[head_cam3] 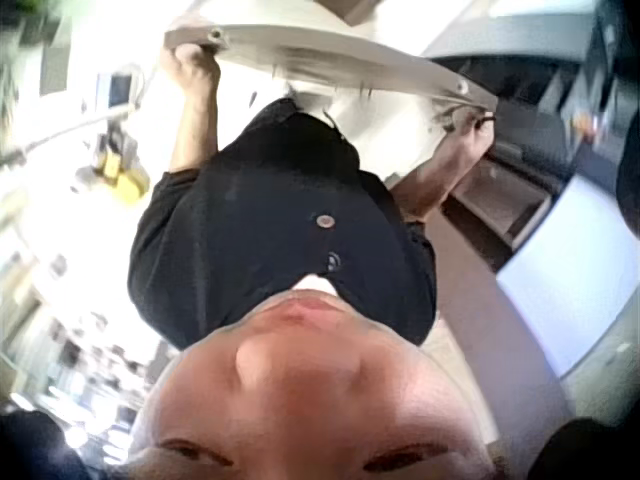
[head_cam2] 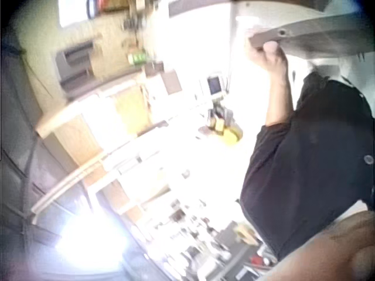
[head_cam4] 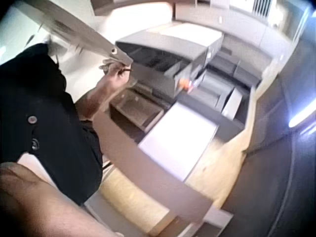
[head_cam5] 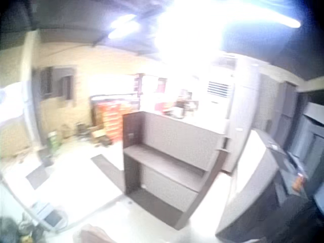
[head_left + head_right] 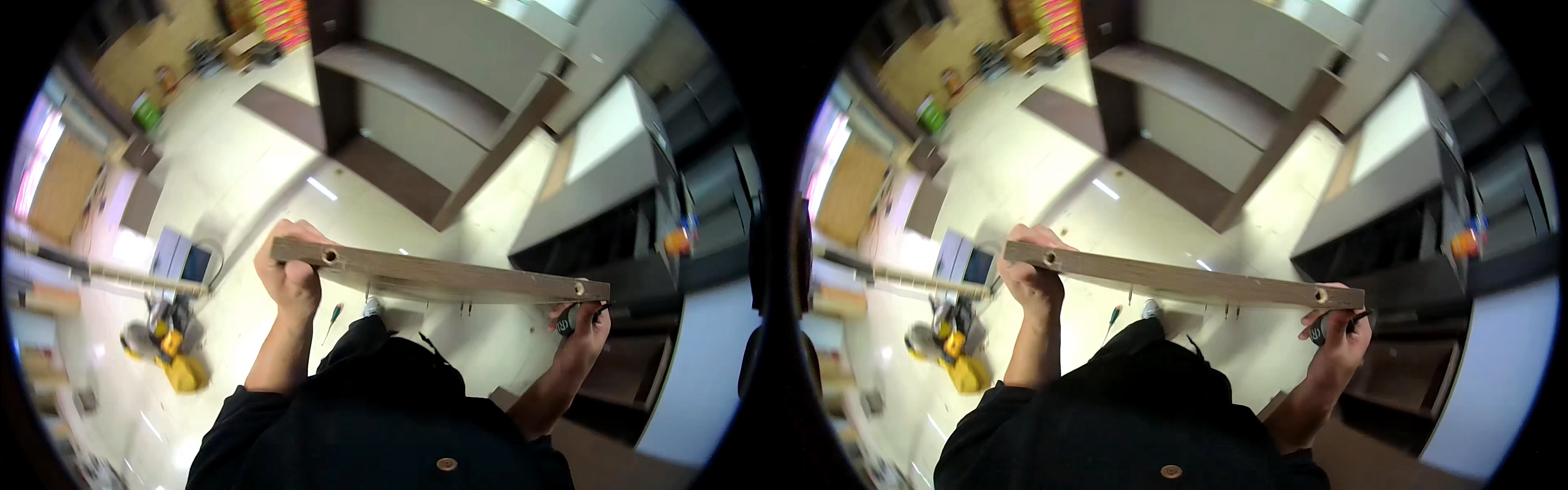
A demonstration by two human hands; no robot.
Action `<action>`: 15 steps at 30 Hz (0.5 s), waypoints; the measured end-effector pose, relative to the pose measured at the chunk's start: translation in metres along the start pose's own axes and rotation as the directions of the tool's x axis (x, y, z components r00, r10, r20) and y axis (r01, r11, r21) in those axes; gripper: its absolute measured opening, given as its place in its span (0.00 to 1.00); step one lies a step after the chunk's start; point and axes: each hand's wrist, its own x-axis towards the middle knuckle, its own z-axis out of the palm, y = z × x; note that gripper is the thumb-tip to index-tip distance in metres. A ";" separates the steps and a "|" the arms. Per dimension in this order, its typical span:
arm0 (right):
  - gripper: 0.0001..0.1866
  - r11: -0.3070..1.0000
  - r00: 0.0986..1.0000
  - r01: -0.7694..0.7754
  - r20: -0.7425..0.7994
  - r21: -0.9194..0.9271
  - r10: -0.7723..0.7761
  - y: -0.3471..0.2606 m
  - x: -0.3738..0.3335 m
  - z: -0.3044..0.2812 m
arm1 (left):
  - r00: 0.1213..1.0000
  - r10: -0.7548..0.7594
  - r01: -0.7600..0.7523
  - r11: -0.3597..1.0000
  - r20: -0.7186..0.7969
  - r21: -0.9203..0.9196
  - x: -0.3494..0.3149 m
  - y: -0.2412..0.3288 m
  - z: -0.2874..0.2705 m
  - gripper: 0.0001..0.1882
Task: The person assembles a wooden cabinet by attaching panels and shelves using a screwdriver. They lift and position large boards, align them with existing structures, and fasten them in place. Another person is present in the background but does not assist with the assembly.
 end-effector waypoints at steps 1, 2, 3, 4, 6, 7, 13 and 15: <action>0.29 1.000 0.997 -0.007 0.074 -0.007 0.007 0.004 0.012 0.030 | 0.996 0.028 -0.028 1.000 -0.089 0.006 0.005 -0.007 -0.025 0.38; 0.29 1.000 0.990 -0.012 0.142 -0.007 0.013 0.005 0.029 0.061 | 0.986 0.076 -0.063 0.994 -0.146 0.090 0.014 -0.008 -0.047 0.38; 0.29 1.000 0.979 -0.006 0.202 -0.001 0.006 0.010 0.045 0.088 | 0.972 0.131 -0.098 0.981 -0.195 0.169 0.022 -0.008 -0.068 0.38; 0.28 0.999 0.962 -0.011 0.275 0.030 0.002 0.011 0.060 0.116 | 0.952 0.152 -0.107 0.978 -0.266 0.177 0.028 -0.008 -0.086 0.38; 0.26 0.996 0.926 -0.025 0.377 0.085 -0.009 0.009 0.092 0.170 | 0.904 0.229 -0.144 0.958 -0.362 0.249 0.044 -0.001 -0.115 0.39; 0.26 0.994 0.910 -0.019 0.413 0.110 -0.029 0.006 0.106 0.199 | 0.877 0.311 -0.206 0.932 -0.367 0.298 0.053 0.002 -0.131 0.37; 0.27 0.963 0.677 -0.026 0.713 0.270 -0.181 -0.014 0.161 0.344 | 0.734 0.488 -0.254 0.842 -0.472 0.476 0.070 0.021 -0.184 0.32; 0.25 0.943 0.632 -0.003 0.732 0.331 -0.255 -0.005 0.181 0.382 | 0.744 0.529 -0.300 0.810 -0.409 0.504 0.089 0.018 -0.188 0.33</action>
